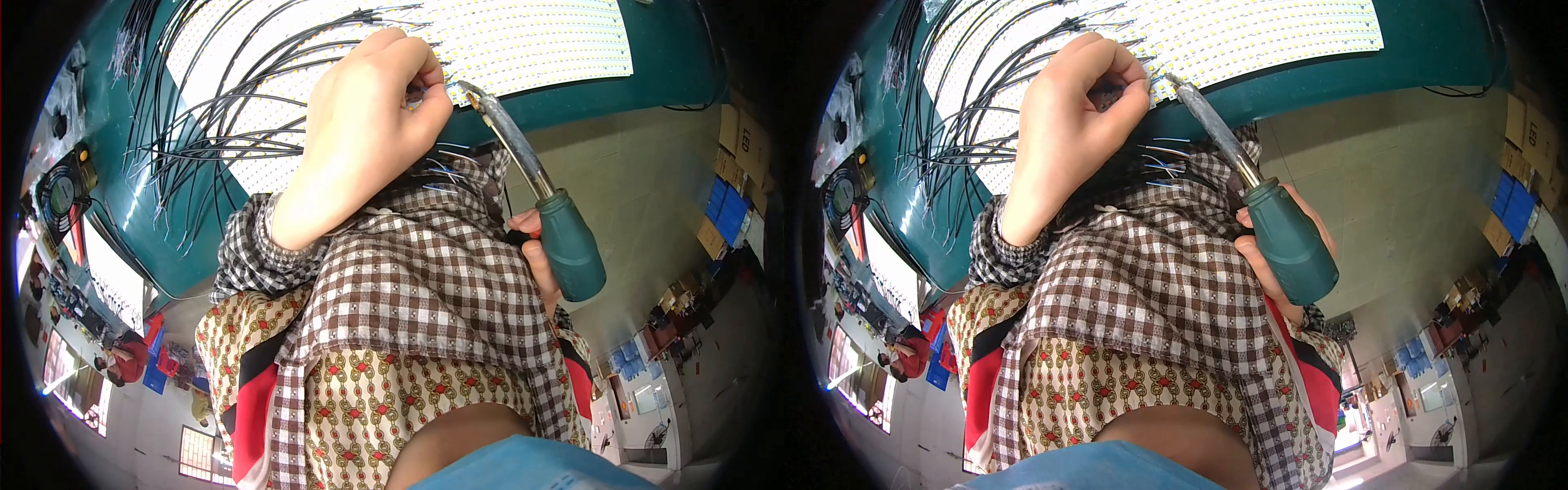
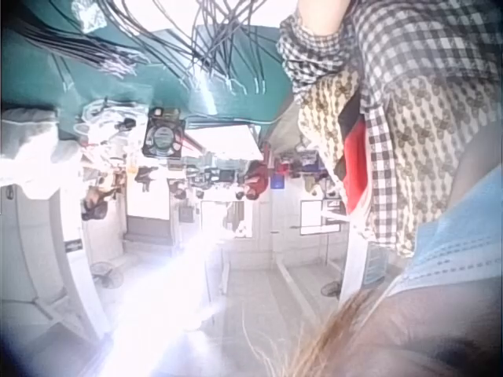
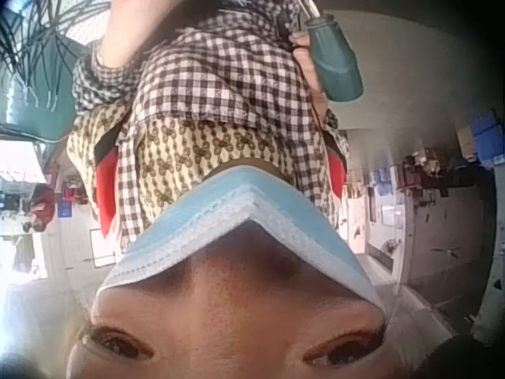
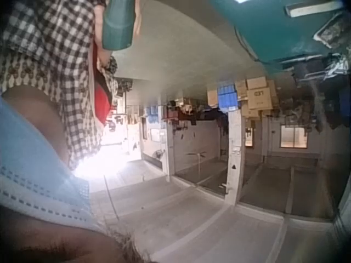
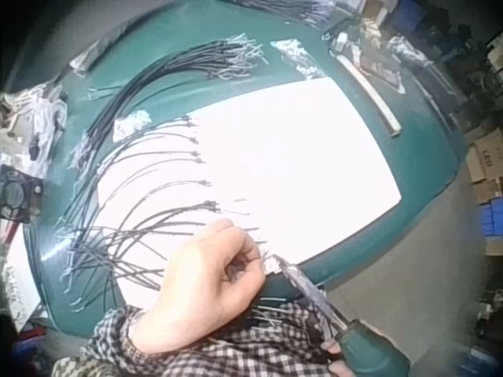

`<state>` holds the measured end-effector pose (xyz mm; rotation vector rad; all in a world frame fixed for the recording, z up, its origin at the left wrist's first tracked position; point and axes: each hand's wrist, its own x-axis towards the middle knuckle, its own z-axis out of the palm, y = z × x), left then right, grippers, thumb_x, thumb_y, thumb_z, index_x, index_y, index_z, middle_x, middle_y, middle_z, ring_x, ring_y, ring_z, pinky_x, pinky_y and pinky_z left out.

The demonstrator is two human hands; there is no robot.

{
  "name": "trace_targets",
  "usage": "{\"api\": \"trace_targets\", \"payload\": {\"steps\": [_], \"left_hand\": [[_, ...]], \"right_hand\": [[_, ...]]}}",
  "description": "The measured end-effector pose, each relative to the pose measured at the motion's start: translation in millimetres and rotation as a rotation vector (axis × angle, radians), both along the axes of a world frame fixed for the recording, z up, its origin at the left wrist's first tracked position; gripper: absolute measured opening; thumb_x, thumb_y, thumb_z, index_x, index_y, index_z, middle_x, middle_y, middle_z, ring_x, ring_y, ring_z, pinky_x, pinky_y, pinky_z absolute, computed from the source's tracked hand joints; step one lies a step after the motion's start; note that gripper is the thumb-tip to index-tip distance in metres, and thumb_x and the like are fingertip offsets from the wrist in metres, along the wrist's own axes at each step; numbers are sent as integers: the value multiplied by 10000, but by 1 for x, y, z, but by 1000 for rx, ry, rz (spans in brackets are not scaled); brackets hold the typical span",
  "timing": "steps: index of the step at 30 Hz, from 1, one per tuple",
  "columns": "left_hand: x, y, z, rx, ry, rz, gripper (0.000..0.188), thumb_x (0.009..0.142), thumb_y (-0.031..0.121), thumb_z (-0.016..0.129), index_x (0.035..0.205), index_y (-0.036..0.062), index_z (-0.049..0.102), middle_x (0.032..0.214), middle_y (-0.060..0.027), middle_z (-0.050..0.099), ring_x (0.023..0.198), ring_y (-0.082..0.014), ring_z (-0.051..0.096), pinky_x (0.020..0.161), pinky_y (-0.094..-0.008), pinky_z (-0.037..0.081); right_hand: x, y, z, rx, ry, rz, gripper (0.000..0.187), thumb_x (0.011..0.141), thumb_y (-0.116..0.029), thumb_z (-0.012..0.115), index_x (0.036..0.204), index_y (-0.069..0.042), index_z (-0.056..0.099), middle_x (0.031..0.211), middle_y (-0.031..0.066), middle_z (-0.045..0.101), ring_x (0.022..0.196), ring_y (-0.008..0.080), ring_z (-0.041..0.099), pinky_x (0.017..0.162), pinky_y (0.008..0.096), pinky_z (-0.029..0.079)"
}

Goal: The person solders individual wires onto an LED board using a soldering iron.

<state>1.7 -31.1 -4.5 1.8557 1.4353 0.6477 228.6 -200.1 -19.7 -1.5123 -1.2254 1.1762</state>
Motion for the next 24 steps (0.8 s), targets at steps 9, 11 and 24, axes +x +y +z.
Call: {"api": "trace_targets", "payload": {"steps": [9, 11, 24], "left_hand": [[-1, 0, -1, 1, 12, -4, 50, 758, 92, 678, 768, 66, 636, 757, -74, 617, 636, -274, 616, 601, -389, 482], [-1, 0, -1, -1, 15, -4, 51, 758, 93, 678, 768, 67, 636, 757, -73, 617, 637, -274, 616, 601, -390, 482], [-2, 2, 0, 9, 18, -6, 52, 761, 97, 672, 770, 65, 632, 757, -77, 612, 647, -283, 618, 607, -398, 485]], "right_hand": [[0, -5, -2, -49, -40, -35, 643, 778, -275, 849, 1254, 65, 581, 897, 65, 749, 863, 161, 718, 825, 295, 543], [5, 3, 7, -4, -198, 117, 683, 789, -308, 846, 1282, 69, 561, 913, 84, 747, 873, 166, 719, 818, 303, 552], [-4, 1, 7, -3, -28, -19, 669, 789, -284, 850, 1267, 82, 558, 920, 115, 725, 856, 202, 714, 810, 335, 573]]}}
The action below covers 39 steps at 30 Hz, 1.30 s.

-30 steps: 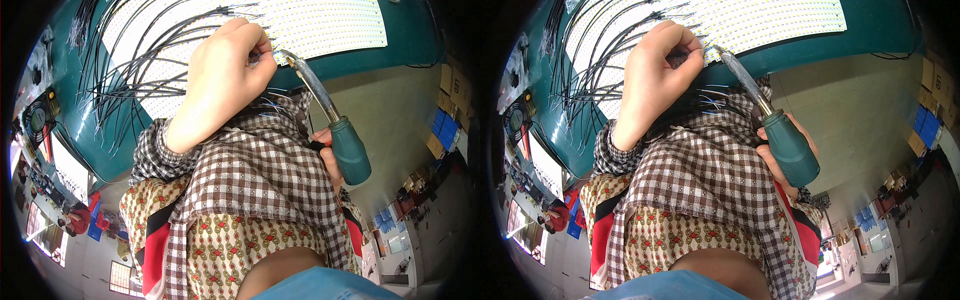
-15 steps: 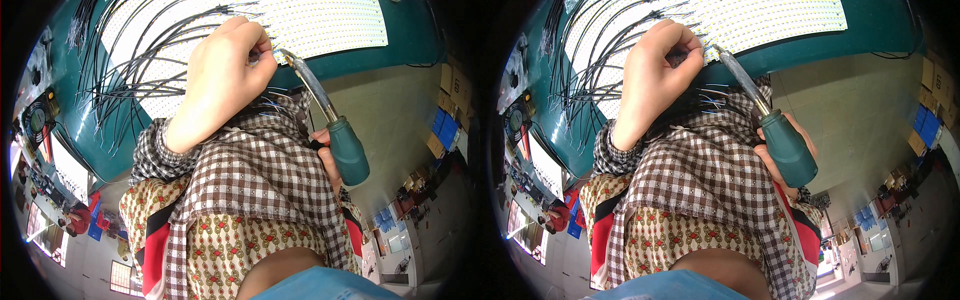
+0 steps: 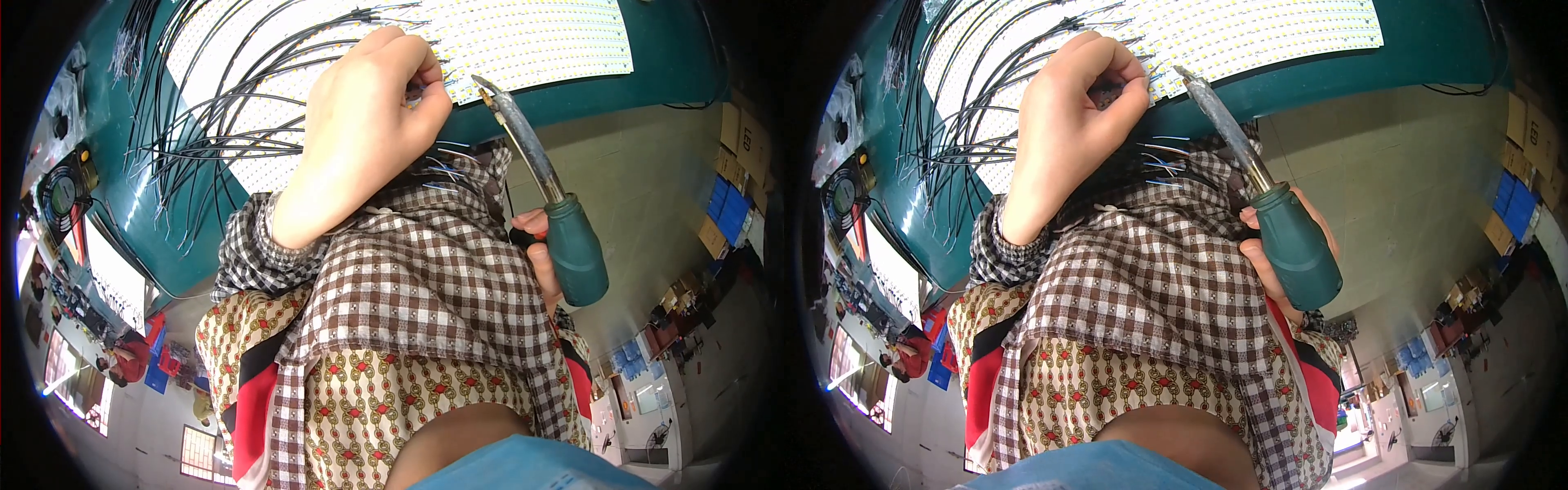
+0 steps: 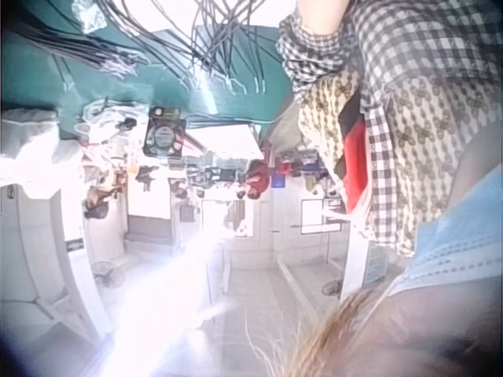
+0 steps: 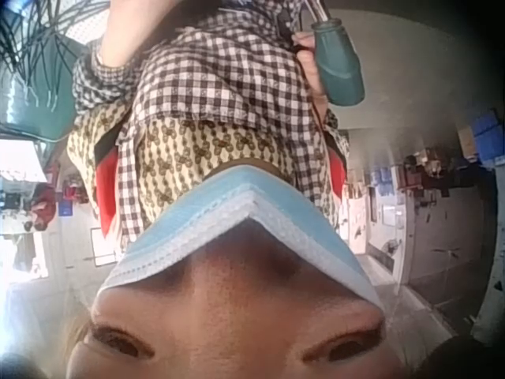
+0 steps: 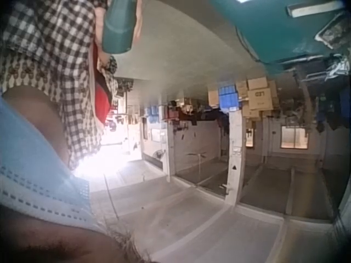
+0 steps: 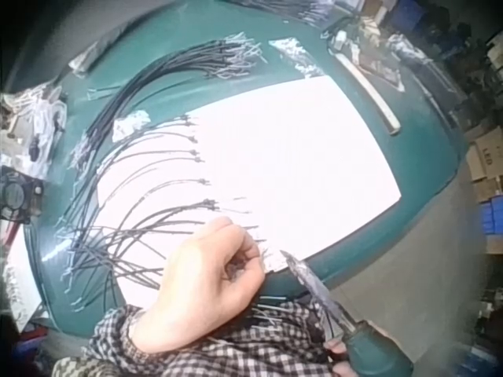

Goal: The person solders individual wires onto an LED board using a soldering iron.

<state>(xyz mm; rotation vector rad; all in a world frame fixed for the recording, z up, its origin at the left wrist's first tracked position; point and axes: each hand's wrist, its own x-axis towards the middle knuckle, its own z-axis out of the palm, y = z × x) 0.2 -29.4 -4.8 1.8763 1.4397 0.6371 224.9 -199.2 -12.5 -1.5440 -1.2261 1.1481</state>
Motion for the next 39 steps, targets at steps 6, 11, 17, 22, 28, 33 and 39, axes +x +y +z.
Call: {"api": "trace_targets", "payload": {"steps": [6, 11, 17, 22, 28, 33, 39], "left_hand": [[-6, -9, 3, 94, 97, -45, 96, 774, 93, 707, 840, 72, 641, 843, -84, 624, 754, -296, 630, 658, -397, 491], [-34, -14, 34, 228, 156, -194, 221, 771, -32, 733, 982, 17, 685, 960, -113, 649, 887, -279, 646, 775, -359, 513], [-42, -6, 27, 95, 227, -403, 165, 776, 9, 738, 923, 40, 670, 897, -91, 625, 867, -306, 620, 745, -378, 492], [-37, -17, 22, 250, 288, -292, 159, 772, 36, 739, 897, 66, 646, 885, -74, 599, 837, -307, 589, 686, -396, 458], [-9, -11, 10, 264, 321, -472, 197, 768, 58, 743, 919, 76, 618, 921, -55, 566, 877, -286, 562, 717, -400, 425], [-13, -23, 21, 154, 146, -241, 144, 841, 45, 709, 934, 34, 599, 894, -84, 605, 783, -279, 620, 656, -351, 487], [-4, -22, 4, 118, 186, -116, 92, 876, 61, 668, 943, 38, 609, 885, -114, 632, 717, -270, 642, 606, -328, 510]], "right_hand": [[-6, 6, 5, 28, 137, -20, 363, 889, -223, 641, 1031, 103, 572, 958, 208, 621, 875, 296, 628, 792, 415, 547], [-2, 5, 7, 33, 150, -108, 371, 903, -231, 611, 1036, 113, 569, 952, 206, 618, 871, 297, 623, 796, 398, 539], [1, 12, 5, 71, 175, -134, 394, 923, -299, 606, 998, 86, 567, 914, 187, 603, 866, 284, 624, 788, 389, 540], [2, 8, 0, 92, 210, -172, 400, 921, -317, 611, 990, 75, 568, 910, 184, 597, 870, 283, 624, 783, 390, 551], [4, 7, -3, 85, 203, -171, 408, 927, -321, 604, 994, 80, 566, 936, 188, 592, 855, 280, 626, 778, 395, 571], [10, 1, -6, 114, 227, -173, 467, 941, -308, 592, 1119, 120, 533, 958, 189, 590, 851, 281, 629, 771, 399, 576], [8, 1, -4, 82, 212, -198, 511, 938, -362, 606, 1111, 116, 553, 991, 205, 607, 849, 274, 647, 775, 394, 568]]}}
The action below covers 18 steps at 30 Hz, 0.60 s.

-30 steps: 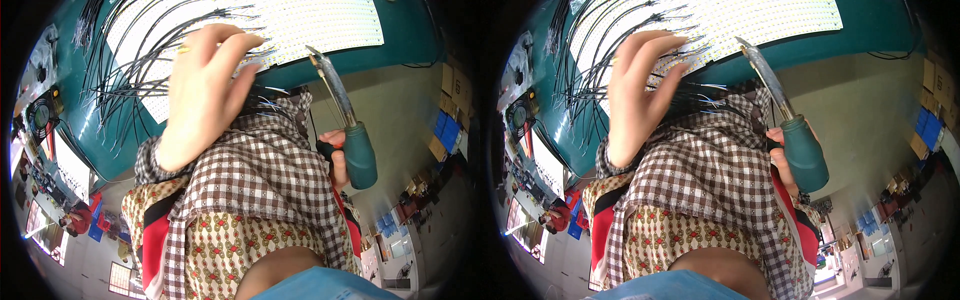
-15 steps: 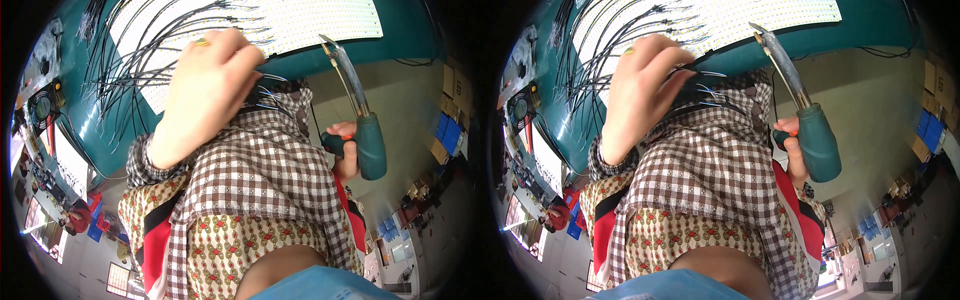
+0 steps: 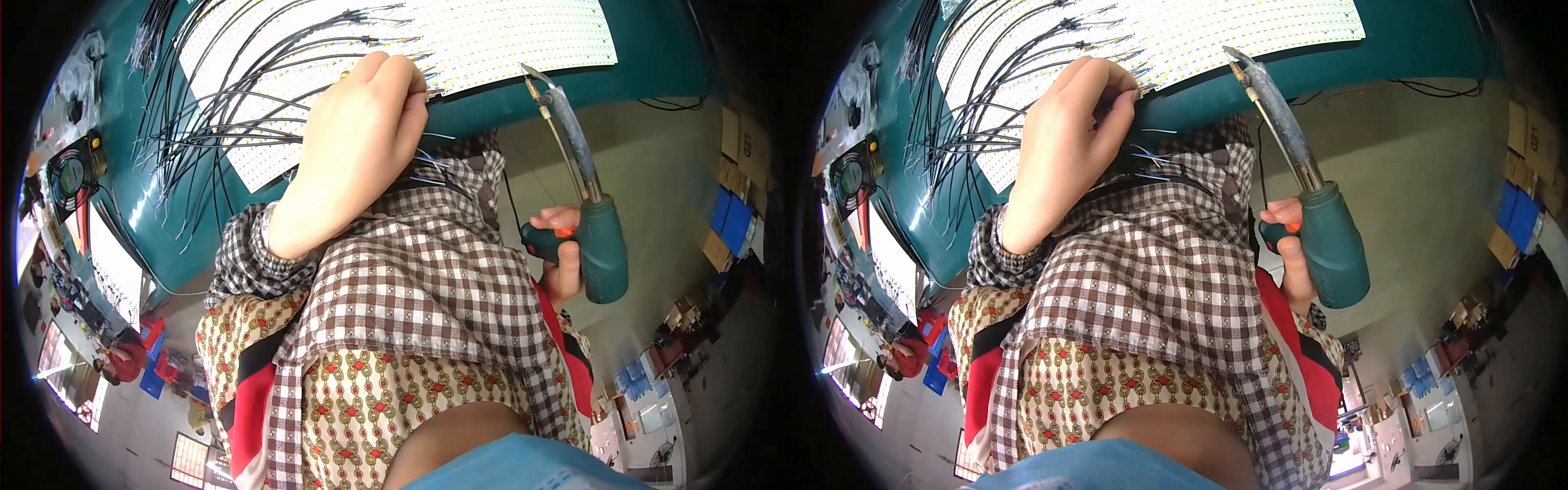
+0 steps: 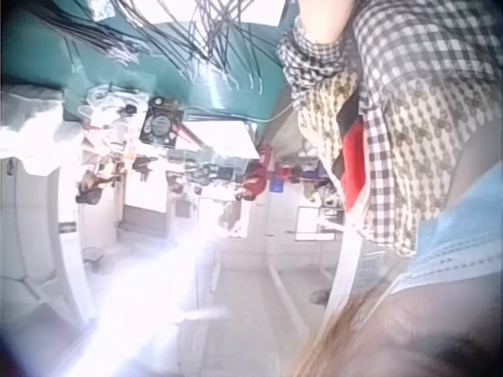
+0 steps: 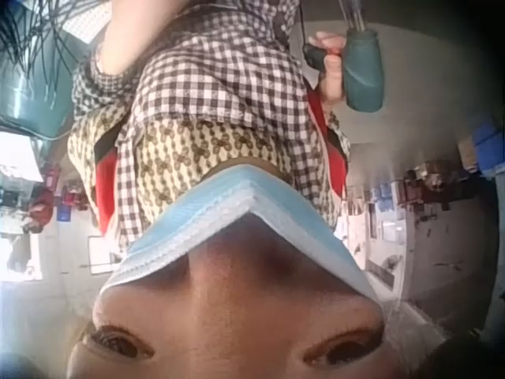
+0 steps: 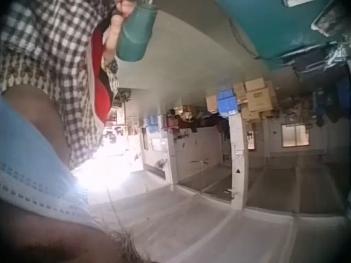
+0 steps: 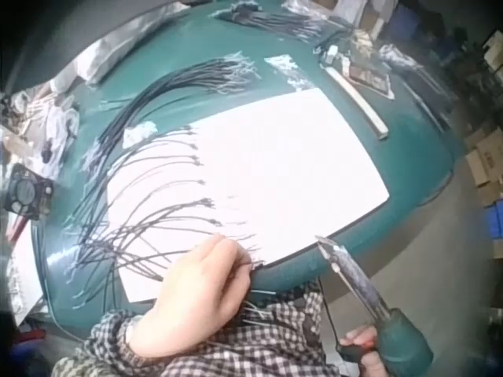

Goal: The person solders individual wires onto an LED board using a soldering iron.

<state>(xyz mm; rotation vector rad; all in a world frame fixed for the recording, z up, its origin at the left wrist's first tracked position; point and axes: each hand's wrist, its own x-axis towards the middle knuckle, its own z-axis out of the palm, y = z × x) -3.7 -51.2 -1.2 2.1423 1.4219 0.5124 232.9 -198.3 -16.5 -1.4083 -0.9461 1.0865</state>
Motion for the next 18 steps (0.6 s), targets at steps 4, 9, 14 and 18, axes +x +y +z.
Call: {"api": "trace_targets", "payload": {"steps": [4, 9, 14, 18], "left_hand": [[1, -2, -1, -49, -62, 82, 89, 858, 56, 680, 914, 34, 614, 860, -83, 624, 706, -221, 639, 596, -315, 502], [7, -3, -3, -69, -173, 164, 93, 811, 96, 694, 841, 69, 610, 802, -79, 594, 656, -290, 612, 597, -394, 496], [8, -4, -10, -39, -184, 203, 117, 779, 97, 712, 822, 74, 606, 789, -69, 583, 612, -266, 595, 573, -382, 484], [9, -5, -14, -32, -206, 217, 114, 774, 95, 709, 819, 77, 606, 784, -66, 578, 593, -254, 585, 564, -377, 478]], "right_hand": [[2, -2, -2, -24, -33, 17, 521, 935, -374, 609, 1120, 112, 568, 1034, 221, 623, 840, 277, 665, 772, 391, 557], [-6, -2, 4, -44, -63, 47, 507, 934, -341, 607, 1137, 122, 581, 1081, 251, 643, 856, 291, 674, 767, 389, 557], [-6, -2, 10, -75, -59, 97, 478, 931, -302, 603, 1128, 132, 590, 1090, 258, 644, 882, 304, 667, 771, 390, 576], [-6, -2, 11, -70, -62, 126, 466, 926, -282, 598, 1133, 136, 595, 1090, 254, 640, 914, 308, 656, 784, 396, 582]]}}
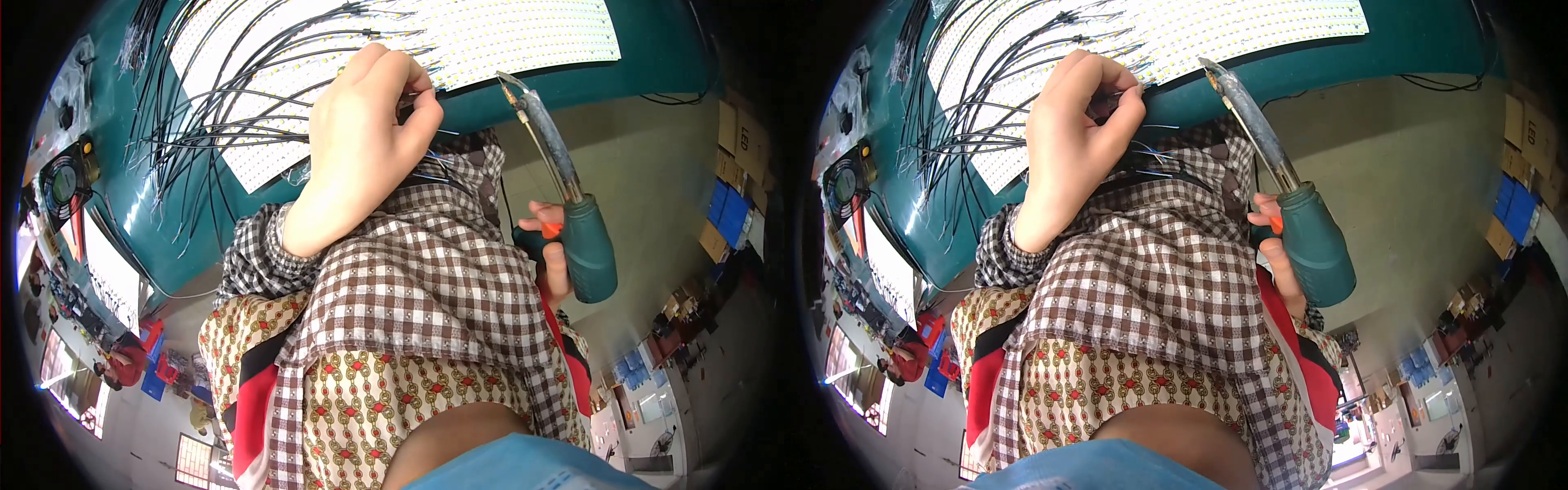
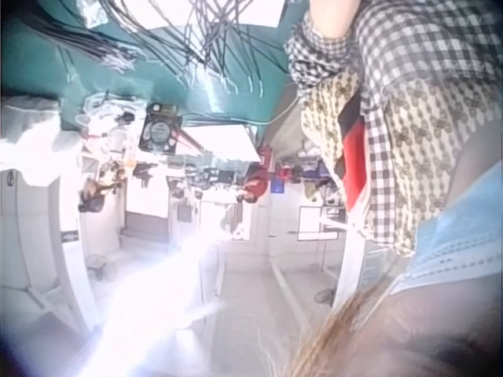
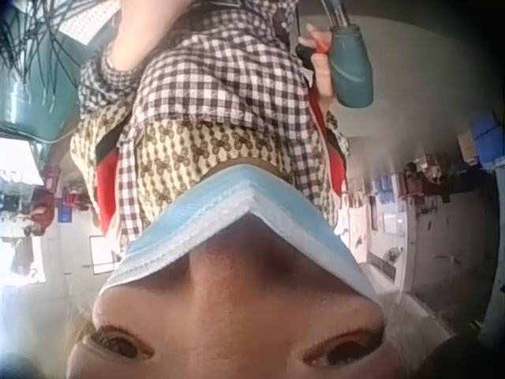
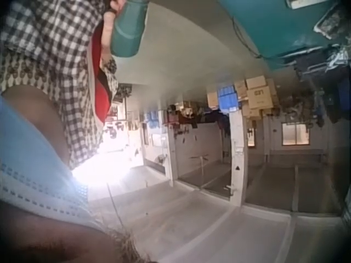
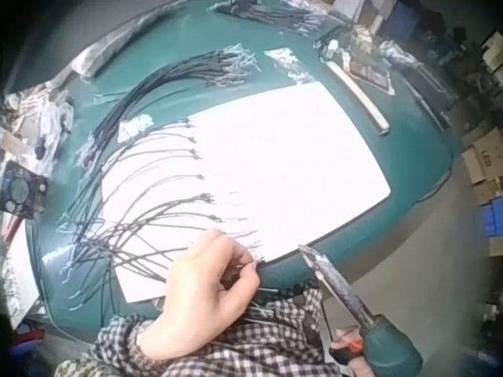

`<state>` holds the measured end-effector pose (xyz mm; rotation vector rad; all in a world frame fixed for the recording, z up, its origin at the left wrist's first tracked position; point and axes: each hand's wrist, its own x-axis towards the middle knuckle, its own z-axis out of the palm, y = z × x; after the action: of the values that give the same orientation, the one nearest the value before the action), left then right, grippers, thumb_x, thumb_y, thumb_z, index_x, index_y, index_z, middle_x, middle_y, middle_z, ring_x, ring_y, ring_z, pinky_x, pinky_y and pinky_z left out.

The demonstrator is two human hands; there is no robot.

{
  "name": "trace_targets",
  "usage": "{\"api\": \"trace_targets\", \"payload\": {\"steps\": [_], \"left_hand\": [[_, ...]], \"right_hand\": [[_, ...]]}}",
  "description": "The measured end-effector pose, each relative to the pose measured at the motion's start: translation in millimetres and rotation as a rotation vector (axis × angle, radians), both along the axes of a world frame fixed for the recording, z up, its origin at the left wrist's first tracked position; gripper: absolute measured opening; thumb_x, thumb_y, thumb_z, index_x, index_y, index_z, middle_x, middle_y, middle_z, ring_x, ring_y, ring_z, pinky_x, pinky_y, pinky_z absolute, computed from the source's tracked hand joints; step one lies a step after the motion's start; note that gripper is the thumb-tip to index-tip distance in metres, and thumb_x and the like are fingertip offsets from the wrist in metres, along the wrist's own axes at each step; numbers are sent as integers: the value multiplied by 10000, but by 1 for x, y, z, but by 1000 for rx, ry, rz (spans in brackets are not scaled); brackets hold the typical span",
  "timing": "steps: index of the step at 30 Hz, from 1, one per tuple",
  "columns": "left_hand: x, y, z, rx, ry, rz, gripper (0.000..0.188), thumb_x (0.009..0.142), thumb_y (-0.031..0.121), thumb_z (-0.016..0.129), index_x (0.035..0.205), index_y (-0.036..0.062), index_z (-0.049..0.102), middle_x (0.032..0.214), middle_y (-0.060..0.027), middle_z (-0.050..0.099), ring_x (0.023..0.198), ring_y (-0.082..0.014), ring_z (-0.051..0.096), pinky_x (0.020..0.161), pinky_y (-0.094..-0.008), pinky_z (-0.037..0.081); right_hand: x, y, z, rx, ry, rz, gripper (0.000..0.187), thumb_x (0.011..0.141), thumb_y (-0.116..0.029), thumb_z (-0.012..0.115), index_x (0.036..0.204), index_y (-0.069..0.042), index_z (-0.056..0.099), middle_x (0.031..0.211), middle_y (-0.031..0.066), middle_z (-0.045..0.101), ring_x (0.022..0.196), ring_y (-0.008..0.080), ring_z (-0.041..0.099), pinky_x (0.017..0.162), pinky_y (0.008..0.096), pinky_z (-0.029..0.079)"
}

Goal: The person solders individual wires onto an LED board using a soldering iron.

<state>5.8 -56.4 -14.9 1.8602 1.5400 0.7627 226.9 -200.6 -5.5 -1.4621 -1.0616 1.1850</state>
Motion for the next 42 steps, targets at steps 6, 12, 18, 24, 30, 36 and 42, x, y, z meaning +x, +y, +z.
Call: {"api": "trace_targets", "payload": {"steps": [6, 12, 18, 24, 30, 36, 42], "left_hand": [[1, 1, -3, 18, -82, 7, 104, 769, 94, 707, 793, 80, 607, 767, -52, 572, 577, -223, 578, 550, -360, 469], [0, 3, 2, -20, -42, -25, 90, 770, 99, 699, 786, 81, 613, 760, -44, 581, 579, -215, 583, 549, -360, 468], [2, 2, 1, 30, 3, -34, 84, 762, 97, 692, 773, 72, 613, 771, -57, 594, 597, -263, 594, 555, -382, 472], [0, 3, 4, -3, -22, -50, 80, 756, 92, 688, 770, 71, 612, 770, -65, 593, 607, -284, 593, 558, -393, 472], [1, 2, 2, 37, 18, -60, 85, 754, 93, 690, 774, 69, 611, 766, -70, 593, 626, -297, 600, 571, -401, 477], [1, 1, 4, 16, 21, -55, 84, 754, 92, 690, 778, 70, 613, 765, -71, 594, 636, -296, 606, 576, -402, 479], [2, 3, 6, -11, -9, -55, 81, 759, 94, 689, 778, 73, 613, 765, -70, 594, 634, -293, 607, 574, -401, 478]], "right_hand": [[-2, -3, 0, -8, 13, -24, 444, 928, -261, 576, 1141, 129, 591, 1090, 249, 634, 947, 311, 646, 795, 400, 579], [-7, 0, 5, -16, -27, 1, 447, 925, -245, 569, 1161, 134, 567, 1067, 238, 626, 936, 306, 639, 786, 402, 576], [-14, 1, 5, 64, -56, -5, 438, 926, -238, 566, 1145, 141, 567, 1023, 229, 625, 906, 304, 632, 745, 397, 575], [1, -4, 3, -37, 83, 27, 429, 827, -187, 801, 1125, 62, 618, 1014, 161, 667, 970, 252, 674, 851, 399, 581], [-6, -10, -7, 28, 86, -57, 439, 824, -171, 806, 1133, 75, 616, 976, 147, 687, 890, 244, 691, 829, 377, 578], [1, -6, -9, 4, -5, 55, 500, 804, -177, 830, 1150, 97, 596, 918, 124, 700, 876, 226, 694, 825, 363, 573], [-2, -6, -9, 4, 17, 3, 503, 786, -161, 836, 1139, 104, 596, 905, 123, 702, 859, 226, 696, 815, 356, 568]]}}
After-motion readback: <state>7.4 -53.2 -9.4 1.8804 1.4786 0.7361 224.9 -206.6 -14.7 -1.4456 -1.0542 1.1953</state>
